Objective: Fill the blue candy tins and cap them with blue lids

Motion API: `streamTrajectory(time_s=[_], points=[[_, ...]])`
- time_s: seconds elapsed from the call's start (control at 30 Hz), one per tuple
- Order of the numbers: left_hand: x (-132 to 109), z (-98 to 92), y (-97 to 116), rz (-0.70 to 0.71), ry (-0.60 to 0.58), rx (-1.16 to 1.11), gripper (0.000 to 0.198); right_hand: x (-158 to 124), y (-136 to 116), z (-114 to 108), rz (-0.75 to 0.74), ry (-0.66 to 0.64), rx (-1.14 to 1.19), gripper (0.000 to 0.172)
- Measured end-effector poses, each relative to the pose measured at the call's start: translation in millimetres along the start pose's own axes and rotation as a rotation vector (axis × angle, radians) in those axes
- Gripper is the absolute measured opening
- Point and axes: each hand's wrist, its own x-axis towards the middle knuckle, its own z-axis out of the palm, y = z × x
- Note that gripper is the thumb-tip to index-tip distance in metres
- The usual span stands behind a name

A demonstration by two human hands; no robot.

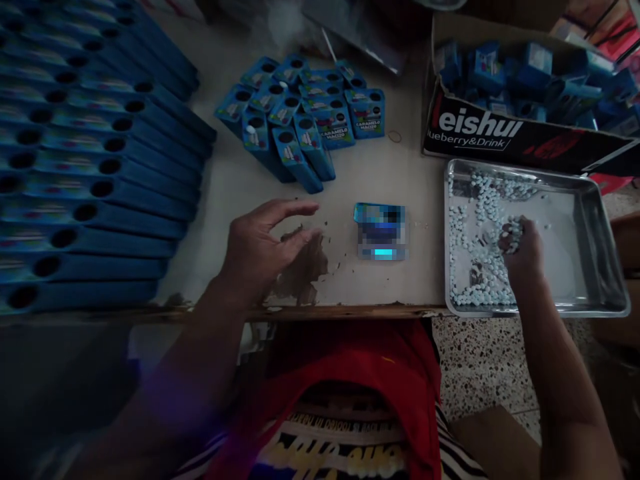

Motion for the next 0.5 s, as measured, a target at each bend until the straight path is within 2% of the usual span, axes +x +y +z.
streamTrajectory(time_s=[0.1,0.17,0.27,0.37,0.43,0.5], points=[[-2,1.2,-1,-0.085,-0.003,-0.073,0.036,-2,-14,-2,0.268,0.265,0.444,0.03],[-3,3.1,-1,-0.14,-0.019,-0.154,0.037,-10,-14,-4,0.33,0.264,0.648,0.031],[-3,8.9,1,-0.17,-0.063,-0.274,0.04,-19,-3,-9,0.378,0.071,0.943,0.024],[-1,17.7,3,-0.186,-0.09,-0.338,0.04,-18,7,-10,0.335,-0.175,1.151,0.016],[1,23.4,4,-0.208,-0.102,-0.359,0.039,-13,11,-5,0.258,-0.359,1.09,0.014],[2,27.4,4,-0.224,-0.113,-0.37,0.039,-8,12,7,0.164,-0.529,0.887,0.011]])
